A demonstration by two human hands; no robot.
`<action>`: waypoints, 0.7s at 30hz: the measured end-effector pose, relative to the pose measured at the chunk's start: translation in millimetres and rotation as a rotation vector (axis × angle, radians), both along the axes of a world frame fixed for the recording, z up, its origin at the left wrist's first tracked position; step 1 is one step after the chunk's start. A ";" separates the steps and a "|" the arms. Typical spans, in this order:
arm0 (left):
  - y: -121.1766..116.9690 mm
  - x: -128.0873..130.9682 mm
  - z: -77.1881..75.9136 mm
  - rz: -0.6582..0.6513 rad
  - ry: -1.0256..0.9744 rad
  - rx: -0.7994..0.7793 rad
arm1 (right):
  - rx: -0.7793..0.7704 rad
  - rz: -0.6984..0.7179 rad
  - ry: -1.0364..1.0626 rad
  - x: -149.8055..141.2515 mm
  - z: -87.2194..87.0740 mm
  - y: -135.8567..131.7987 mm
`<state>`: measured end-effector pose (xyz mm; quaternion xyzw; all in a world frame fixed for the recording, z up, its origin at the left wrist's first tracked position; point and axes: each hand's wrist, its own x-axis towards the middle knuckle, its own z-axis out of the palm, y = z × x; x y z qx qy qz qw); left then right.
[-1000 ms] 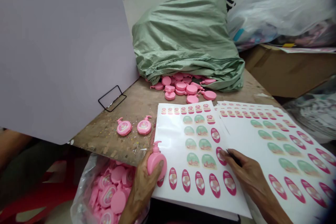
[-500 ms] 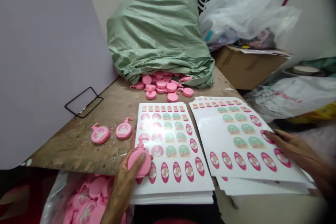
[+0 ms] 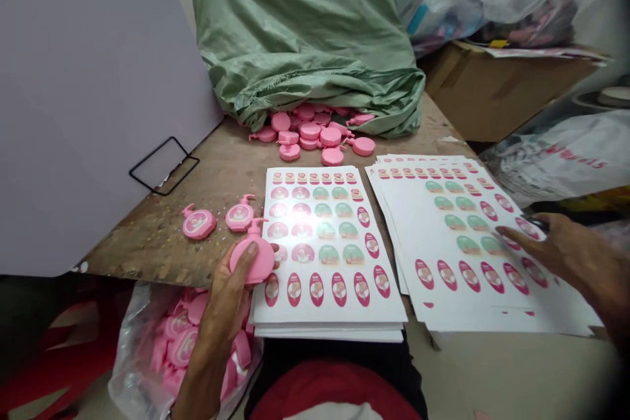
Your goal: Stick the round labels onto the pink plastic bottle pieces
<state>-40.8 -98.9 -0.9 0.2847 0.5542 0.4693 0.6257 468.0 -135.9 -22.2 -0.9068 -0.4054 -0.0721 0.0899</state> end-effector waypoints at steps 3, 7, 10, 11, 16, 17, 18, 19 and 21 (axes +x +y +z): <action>3.9 -5.6 1.7 0.079 -0.017 -0.006 | 0.043 0.051 0.204 -74.8 16.7 4.8; 5.5 2.2 -3.3 0.024 -0.063 0.013 | 0.217 0.627 0.528 -208.8 13.9 12.8; 5.7 16.4 -7.8 -0.019 -0.114 0.000 | 0.203 0.839 0.499 -278.8 -2.4 20.1; 6.1 20.8 -9.2 -0.012 -0.129 -0.006 | 0.204 0.863 0.447 -291.6 -7.7 22.5; 12.8 33.2 -22.6 0.025 -0.160 0.049 | 0.233 0.899 0.224 -306.7 -24.3 29.1; 15.0 34.0 -26.9 0.032 -0.140 0.078 | 0.248 0.901 0.195 -306.2 -26.2 29.1; 17.2 34.5 -31.5 0.040 -0.113 0.106 | 0.263 0.905 0.173 -305.9 -27.8 28.9; 19.3 34.8 -36.0 0.044 -0.086 0.128 | 0.277 0.909 0.159 -305.8 -29.3 28.6; 22.5 34.9 -43.4 0.046 -0.044 0.149 | 0.291 0.923 0.157 -305.9 -31.2 28.2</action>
